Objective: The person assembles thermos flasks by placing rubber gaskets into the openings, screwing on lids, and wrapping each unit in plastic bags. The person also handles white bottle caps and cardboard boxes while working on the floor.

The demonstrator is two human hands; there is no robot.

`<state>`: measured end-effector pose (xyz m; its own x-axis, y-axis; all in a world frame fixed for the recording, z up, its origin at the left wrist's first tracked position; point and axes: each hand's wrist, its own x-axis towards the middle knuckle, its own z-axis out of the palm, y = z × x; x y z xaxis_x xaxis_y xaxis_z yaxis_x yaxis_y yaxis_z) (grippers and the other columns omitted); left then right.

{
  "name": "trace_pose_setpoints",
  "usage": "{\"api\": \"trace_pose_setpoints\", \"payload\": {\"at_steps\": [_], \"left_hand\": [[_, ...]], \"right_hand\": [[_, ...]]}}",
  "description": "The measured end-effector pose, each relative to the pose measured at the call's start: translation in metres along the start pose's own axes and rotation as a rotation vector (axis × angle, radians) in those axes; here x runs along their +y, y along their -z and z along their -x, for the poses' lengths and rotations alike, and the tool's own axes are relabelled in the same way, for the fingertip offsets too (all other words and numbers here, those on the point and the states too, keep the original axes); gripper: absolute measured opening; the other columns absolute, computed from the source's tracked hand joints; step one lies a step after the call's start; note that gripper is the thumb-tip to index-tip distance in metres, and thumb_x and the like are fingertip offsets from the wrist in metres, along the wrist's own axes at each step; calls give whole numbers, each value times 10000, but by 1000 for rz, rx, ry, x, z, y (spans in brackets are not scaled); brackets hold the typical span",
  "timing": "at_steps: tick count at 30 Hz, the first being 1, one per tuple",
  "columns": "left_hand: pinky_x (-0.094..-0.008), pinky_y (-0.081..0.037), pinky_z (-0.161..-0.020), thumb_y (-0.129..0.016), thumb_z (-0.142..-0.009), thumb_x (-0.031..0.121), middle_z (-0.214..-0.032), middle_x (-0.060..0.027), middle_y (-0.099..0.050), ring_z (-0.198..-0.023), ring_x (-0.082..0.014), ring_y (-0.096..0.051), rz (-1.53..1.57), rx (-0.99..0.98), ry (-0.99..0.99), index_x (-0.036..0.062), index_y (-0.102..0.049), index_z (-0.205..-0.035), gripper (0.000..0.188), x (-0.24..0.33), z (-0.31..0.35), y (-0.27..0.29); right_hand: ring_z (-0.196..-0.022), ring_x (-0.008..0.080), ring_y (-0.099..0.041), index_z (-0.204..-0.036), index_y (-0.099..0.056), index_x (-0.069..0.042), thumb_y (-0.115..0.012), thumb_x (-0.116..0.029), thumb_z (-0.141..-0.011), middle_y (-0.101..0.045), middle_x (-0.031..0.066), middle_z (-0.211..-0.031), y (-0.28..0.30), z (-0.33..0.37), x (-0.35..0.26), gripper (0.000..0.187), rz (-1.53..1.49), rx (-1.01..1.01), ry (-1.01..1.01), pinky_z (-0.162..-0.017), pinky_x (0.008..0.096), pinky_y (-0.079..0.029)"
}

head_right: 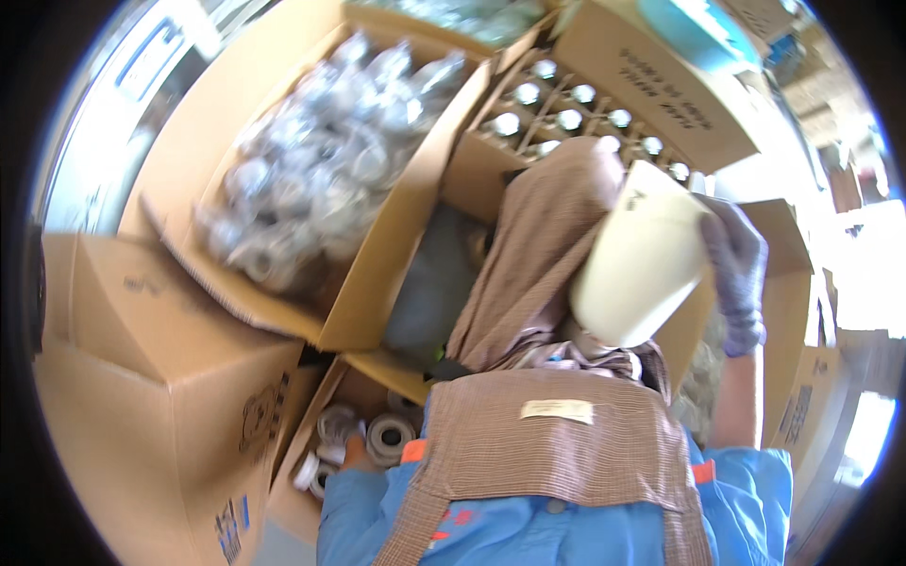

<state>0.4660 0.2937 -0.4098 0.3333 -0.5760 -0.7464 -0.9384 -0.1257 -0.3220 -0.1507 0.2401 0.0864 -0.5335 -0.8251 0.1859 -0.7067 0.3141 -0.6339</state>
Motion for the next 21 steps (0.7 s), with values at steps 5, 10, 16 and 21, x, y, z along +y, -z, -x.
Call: {"api": "trace_pose_setpoints", "payload": {"at_steps": [5, 10, 16, 21], "left_hand": [[-487, -459, -966, -663, -772, 549, -1338, -175, -537, -1234, -328, -530, -132, -5, -252, 39, -590, -1279, 722, -21, 20, 41], [-433, -538, -873, -705, -791, 441, -1173, -162, -683, -1058, -292, -658, -205, -119, -563, 36, -688, -1164, 550, 0, 121, 181], [-303, -541, -795, -635, -854, 77, -1038, -50, -690, -898, -147, -653, 1051, -143, -1071, 0, -662, -1155, 312, 72, 252, 412], [-299, -507, -863, -521, -888, -2, -1104, -132, -658, -974, -193, -625, 1148, 330, -1623, -88, -603, -1141, 279, 225, 326, 521]], "right_hand": [[-948, 194, -638, -1044, -700, 12, -673, -235, -914, -690, 103, -1001, -9, -2, -16, 280, -67, 18, 143, -878, 334, -487], [-899, 280, -657, -1004, -714, -22, -700, -208, -884, -703, 130, -948, -6, -5, -2, 221, -78, 41, 289, -837, 361, -511], [-918, 302, -660, -1095, -690, -49, -731, -199, -855, -693, 137, -998, 11, -13, -3, 286, -78, -38, 352, -815, 388, -523], [-1009, 334, -646, -1300, -604, -97, -805, -170, -733, -645, 148, -1138, 25, -39, -49, 605, 60, -2, 532, -850, 419, -537]]}}
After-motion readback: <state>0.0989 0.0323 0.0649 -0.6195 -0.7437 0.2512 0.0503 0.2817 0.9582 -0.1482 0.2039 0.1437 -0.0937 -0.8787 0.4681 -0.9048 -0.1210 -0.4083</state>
